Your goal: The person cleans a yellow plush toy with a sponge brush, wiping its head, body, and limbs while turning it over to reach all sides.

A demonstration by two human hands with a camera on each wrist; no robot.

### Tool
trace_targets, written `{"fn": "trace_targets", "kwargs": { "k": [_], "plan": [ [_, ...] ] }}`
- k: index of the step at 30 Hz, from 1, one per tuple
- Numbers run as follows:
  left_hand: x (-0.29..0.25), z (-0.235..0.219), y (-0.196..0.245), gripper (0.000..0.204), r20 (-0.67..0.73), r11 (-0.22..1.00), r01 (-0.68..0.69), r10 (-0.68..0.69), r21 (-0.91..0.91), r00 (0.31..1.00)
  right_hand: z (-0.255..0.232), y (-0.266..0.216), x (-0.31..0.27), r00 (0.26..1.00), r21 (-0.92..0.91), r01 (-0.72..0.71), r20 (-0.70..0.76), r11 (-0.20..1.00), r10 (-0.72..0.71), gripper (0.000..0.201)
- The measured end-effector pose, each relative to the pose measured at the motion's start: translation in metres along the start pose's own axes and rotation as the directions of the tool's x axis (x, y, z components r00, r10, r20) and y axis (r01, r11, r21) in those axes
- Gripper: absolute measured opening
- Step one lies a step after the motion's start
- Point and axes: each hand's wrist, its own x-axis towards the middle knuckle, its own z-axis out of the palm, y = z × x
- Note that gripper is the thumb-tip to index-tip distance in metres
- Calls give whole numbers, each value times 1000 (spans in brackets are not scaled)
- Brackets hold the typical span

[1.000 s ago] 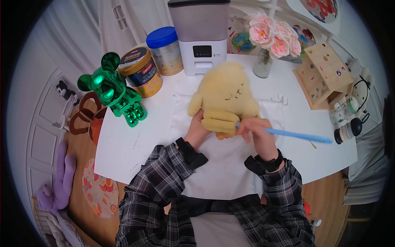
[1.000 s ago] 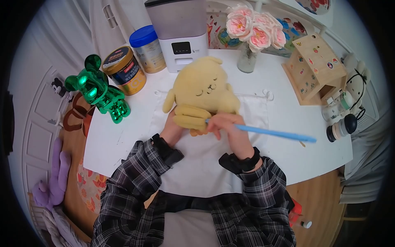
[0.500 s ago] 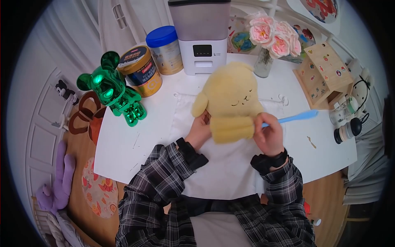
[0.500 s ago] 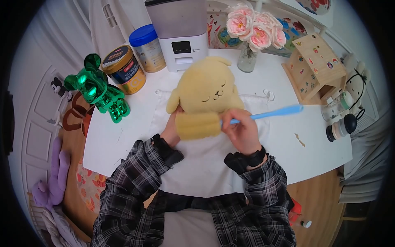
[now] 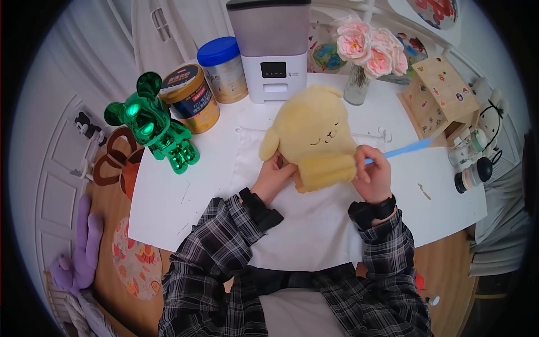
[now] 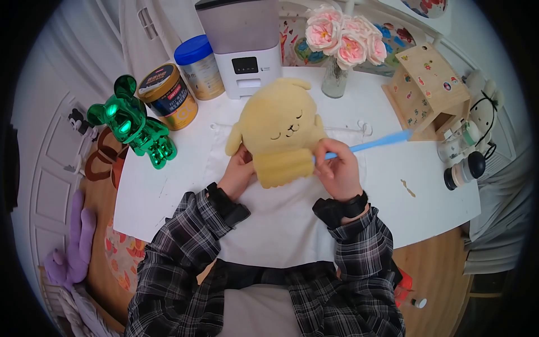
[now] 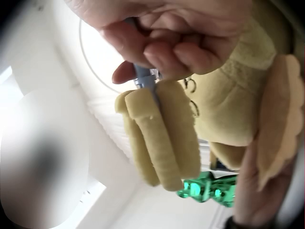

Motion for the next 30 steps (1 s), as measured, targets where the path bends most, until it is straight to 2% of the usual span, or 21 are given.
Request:
{"fn": "trace_targets", "kwargs": {
  "k": [1, 4, 7, 10, 13, 16, 19, 22, 26, 28, 29, 30],
  "plan": [
    [1, 0, -1, 50, -7, 1000, 8, -8, 14, 1000, 5, 2, 3, 995, 190, 74, 48, 979, -84, 33],
    [0, -1, -3, 50, -23, 999, 26, -25, 34, 999, 35, 2, 8, 961, 94, 149, -250, 984, -122, 32],
    [0, 2, 0, 48, -12, 999, 50, -50, -4, 999, 27, 2, 10, 938, -205, 17, -336, 979, -87, 32],
    [-1, 2, 4, 48, -13, 995, 87, -88, -47, 996, 15, -1, 5, 943, -257, -21, -327, 966, -66, 31],
    [-1, 2, 7, 49, 2, 993, 90, -90, -73, 996, -5, -9, 0, 987, -194, -63, -157, 979, 32, 31],
    [0, 1, 6, 49, 13, 993, 92, -91, -71, 996, 10, -2, 1, 989, 133, 92, -126, 987, -76, 30],
    [-2, 3, 8, 49, -9, 994, 90, -91, -54, 996, 47, 0, 12, 893, -93, 157, -411, 983, -182, 30],
    [-1, 5, 9, 48, -6, 994, 95, -96, -48, 995, 25, -5, 7, 899, -398, 70, -372, 915, -230, 29],
    [0, 3, 7, 48, -10, 997, 72, -73, -32, 997, 7, -2, -3, 883, -304, 288, -283, 908, -374, 30],
    [1, 2, 2, 49, -12, 999, 51, -51, -10, 999, 27, 2, 1, 869, -246, 367, -253, 897, -425, 31],
    [2, 1, 0, 49, -12, 999, 38, -38, 8, 999, 45, 3, -1, 881, -305, 344, -221, 888, -418, 27],
    [2, 0, -2, 49, -12, 999, 26, -26, 26, 1000, 58, 7, 1, 894, -444, 324, -145, 835, -424, 26]
  ]
}}
